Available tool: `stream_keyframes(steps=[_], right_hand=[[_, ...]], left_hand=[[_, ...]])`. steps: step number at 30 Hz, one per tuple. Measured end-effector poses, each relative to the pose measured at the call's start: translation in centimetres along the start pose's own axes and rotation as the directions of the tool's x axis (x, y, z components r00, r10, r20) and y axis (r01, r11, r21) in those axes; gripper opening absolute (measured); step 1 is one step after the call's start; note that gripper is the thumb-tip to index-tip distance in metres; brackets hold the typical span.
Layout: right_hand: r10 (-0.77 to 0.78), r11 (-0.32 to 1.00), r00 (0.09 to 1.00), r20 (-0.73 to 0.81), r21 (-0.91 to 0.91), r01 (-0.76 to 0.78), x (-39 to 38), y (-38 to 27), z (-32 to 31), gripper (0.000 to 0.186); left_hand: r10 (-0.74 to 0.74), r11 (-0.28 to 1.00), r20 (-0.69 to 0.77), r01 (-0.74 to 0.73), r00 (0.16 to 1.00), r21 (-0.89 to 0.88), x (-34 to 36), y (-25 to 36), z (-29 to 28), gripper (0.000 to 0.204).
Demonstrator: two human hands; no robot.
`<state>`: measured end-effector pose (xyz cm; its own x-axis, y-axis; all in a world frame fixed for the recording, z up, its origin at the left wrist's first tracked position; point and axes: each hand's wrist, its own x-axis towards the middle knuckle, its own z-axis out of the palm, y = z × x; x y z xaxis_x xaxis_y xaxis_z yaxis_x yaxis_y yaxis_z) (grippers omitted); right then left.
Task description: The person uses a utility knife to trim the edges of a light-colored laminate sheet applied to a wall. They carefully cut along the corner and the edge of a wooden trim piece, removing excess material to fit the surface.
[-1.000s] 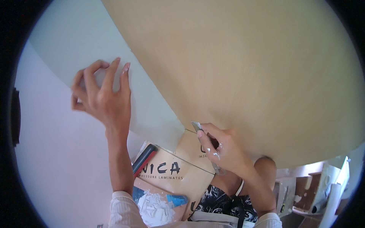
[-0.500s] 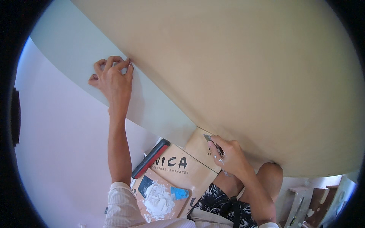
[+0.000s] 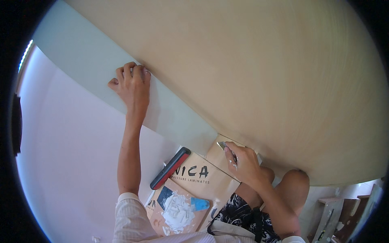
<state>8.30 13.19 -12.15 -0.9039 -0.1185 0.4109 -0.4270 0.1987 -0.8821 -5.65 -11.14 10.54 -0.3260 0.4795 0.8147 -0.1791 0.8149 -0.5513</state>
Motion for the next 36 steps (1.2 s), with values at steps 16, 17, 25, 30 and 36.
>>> stream_keyframes(steps=[16,17,25,30,36], right_hand=[[-0.046,0.997,0.998,0.047,-0.051,0.049,-0.1,1.7,0.1,0.011],[-0.042,0.998,0.998,0.052,-0.051,0.045,0.0,1.7,0.0,0.011],[-0.049,0.997,0.998,0.038,-0.064,0.052,-0.1,1.6,-0.1,0.01],[-0.039,0.997,0.997,0.06,-0.071,0.044,-0.1,1.6,-0.2,0.011],[-0.055,0.996,0.997,0.048,-0.061,0.058,-0.1,1.8,-0.3,0.009]], left_hand=[[0.175,0.985,-0.024,-0.174,0.984,0.006,0.8,-1.5,0.4,0.004],[0.17,0.986,-0.023,-0.17,0.985,0.002,0.8,-1.5,0.4,0.004],[0.12,0.992,-0.005,-0.12,0.993,-0.04,0.7,-2.0,0.2,0.007],[0.063,0.996,0.037,-0.06,0.997,-0.063,0.9,-2.2,-0.2,0.01],[0.008,0.994,0.07,0.0,0.998,-0.112,0.9,-2.6,-0.8,0.01]])
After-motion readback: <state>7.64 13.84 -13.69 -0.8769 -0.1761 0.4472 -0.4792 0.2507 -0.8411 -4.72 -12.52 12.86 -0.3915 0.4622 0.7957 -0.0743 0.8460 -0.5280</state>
